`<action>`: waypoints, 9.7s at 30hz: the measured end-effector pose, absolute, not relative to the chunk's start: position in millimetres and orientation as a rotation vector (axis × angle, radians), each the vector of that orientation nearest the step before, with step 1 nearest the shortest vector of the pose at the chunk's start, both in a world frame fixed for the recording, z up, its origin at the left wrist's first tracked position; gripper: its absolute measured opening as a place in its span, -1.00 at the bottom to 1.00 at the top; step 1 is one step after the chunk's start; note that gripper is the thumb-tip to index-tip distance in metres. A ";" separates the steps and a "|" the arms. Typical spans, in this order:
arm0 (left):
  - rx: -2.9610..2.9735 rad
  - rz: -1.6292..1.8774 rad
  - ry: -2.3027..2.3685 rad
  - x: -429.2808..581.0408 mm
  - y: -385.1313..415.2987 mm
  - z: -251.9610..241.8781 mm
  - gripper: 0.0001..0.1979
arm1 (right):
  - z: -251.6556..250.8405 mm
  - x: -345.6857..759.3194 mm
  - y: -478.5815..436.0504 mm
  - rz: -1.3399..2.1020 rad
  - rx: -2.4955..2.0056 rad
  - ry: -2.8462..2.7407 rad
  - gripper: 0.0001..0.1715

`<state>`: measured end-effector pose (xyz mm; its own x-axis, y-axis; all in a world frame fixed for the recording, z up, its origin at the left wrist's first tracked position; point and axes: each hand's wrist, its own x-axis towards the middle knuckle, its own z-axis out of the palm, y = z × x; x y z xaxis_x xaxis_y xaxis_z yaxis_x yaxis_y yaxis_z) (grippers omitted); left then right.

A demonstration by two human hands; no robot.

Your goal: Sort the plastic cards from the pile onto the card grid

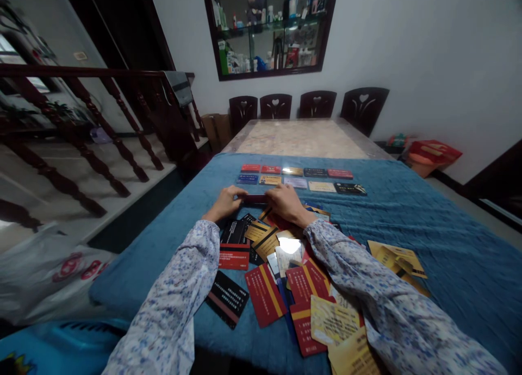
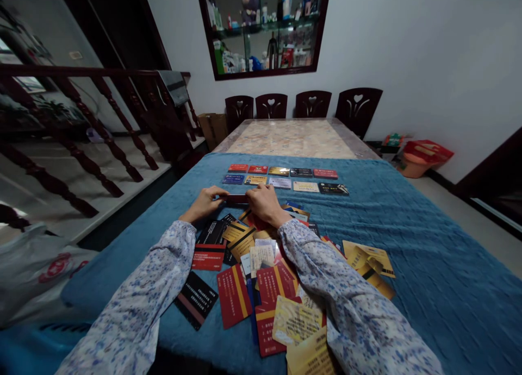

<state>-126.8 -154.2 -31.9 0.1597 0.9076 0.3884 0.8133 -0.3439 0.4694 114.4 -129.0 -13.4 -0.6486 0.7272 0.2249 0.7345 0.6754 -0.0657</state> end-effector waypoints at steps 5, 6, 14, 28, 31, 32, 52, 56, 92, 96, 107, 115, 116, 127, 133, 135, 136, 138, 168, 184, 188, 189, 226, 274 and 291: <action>2.243 0.975 1.706 -122.5 -156.4 -30.9 -0.72 | -13.5 114.3 -130.2 -0.027 -1.203 -2.624 -0.58; 2.243 0.980 1.702 -122.1 -156.6 -30.9 -0.72 | -13.5 114.3 -130.2 -0.031 -1.210 -2.618 -0.57; 2.259 1.004 1.678 -120.3 -155.1 -33.7 -0.71 | -22.4 112.8 -126.2 -0.069 -1.143 -2.589 -0.58; 2.274 0.945 1.718 -114.8 -159.0 -32.2 -0.78 | -25.1 111.9 -127.9 -0.113 -1.150 -2.609 -0.58; 2.279 0.883 1.707 -114.2 -160.0 -32.6 -0.67 | -25.9 111.0 -128.7 -0.089 -1.167 -2.619 -0.50; 2.280 0.854 1.705 -113.6 -160.7 -32.2 -0.63 | -26.1 110.7 -129.0 -0.083 -1.170 -2.625 -0.49; 2.412 0.703 1.758 -107.9 -158.7 -35.5 -0.52 | -27.3 110.1 -129.5 -0.159 -1.160 -2.621 -0.44; 2.444 0.749 1.691 -110.4 -157.1 -36.0 -0.45 | -26.2 110.6 -129.2 -0.159 -1.168 -2.616 -0.41; 2.597 0.465 1.865 -118.1 -138.3 -9.3 -0.50 | 14.0 107.5 -111.2 -0.193 -1.172 -2.730 -0.46; 2.605 0.419 1.872 -121.6 -131.0 -5.3 -0.48 | 19.8 103.0 -104.3 -0.159 -1.183 -2.766 -0.47; 2.607 0.208 1.940 -133.2 -100.7 5.8 -0.52 | 17.0 88.7 -64.9 -0.102 -1.168 -2.775 -0.56; 2.552 0.209 1.963 -143.9 -77.6 2.8 -0.49 | 10.3 75.0 -41.0 -0.093 -1.179 -2.774 -0.55; 2.545 0.225 1.962 -145.2 -74.8 2.4 -0.47 | 10.3 73.4 -38.3 -0.093 -1.178 -2.778 -0.56; 2.488 0.269 1.961 -158.8 -33.3 -3.0 -0.48 | 11.2 60.3 -5.4 -0.084 -1.195 -2.789 -0.57; 2.498 0.222 1.932 -163.8 -12.4 -2.8 -0.56 | 11.1 55.0 11.7 -0.094 -1.243 -2.798 -0.56; 2.501 0.223 1.930 -165.8 -5.1 -4.0 -0.55 | 10.8 53.1 16.0 -0.082 -1.242 -2.793 -0.56; 2.500 0.222 1.931 -166.9 -1.6 -4.7 -0.54 | 10.4 52.1 17.9 -0.078 -1.241 -2.790 -0.56; 2.498 0.219 1.929 -169.0 4.8 -6.1 -0.52 | 9.0 49.9 21.5 -0.069 -1.245 -2.784 -0.56; 2.375 0.137 1.926 -171.4 48.5 -11.0 -0.67 | -0.5 39.4 53.4 -0.014 -1.314 -2.826 -0.55; 2.294 0.178 1.893 -170.0 46.0 -12.5 -0.72 | -4.0 41.3 68.3 -0.005 -1.199 -2.892 -0.52; 2.325 0.177 1.895 -170.5 45.5 -12.6 -0.79 | -4.5 39.7 71.1 -0.040 -1.181 -2.919 -0.50; 2.332 0.177 1.895 -170.6 45.2 -12.6 -0.79 | -4.4 39.4 71.8 -0.040 -1.173 -2.928 -0.49; 2.510 0.615 1.782 -162.1 -51.4 -18.7 -0.59 | 7.9 70.6 -0.3 -0.215 -0.964 -2.834 -0.60; 2.180 0.452 1.586 -156.2 -252.1 -9.8 -0.52 | -12.9 82.4 -165.6 0.053 -0.274 -2.957 -0.43; 3.107 0.509 0.680 -25.3 -328.9 -5.3 -0.61 | -2.6 102.8 -160.7 0.023 -0.366 -2.986 -0.40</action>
<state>-25.3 -328.9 -5.3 0.8611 0.3942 0.3212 0.4193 -0.9078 -0.0101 102.8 -160.7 -2.6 -0.9616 0.2417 0.1298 0.2396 0.9704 -0.0316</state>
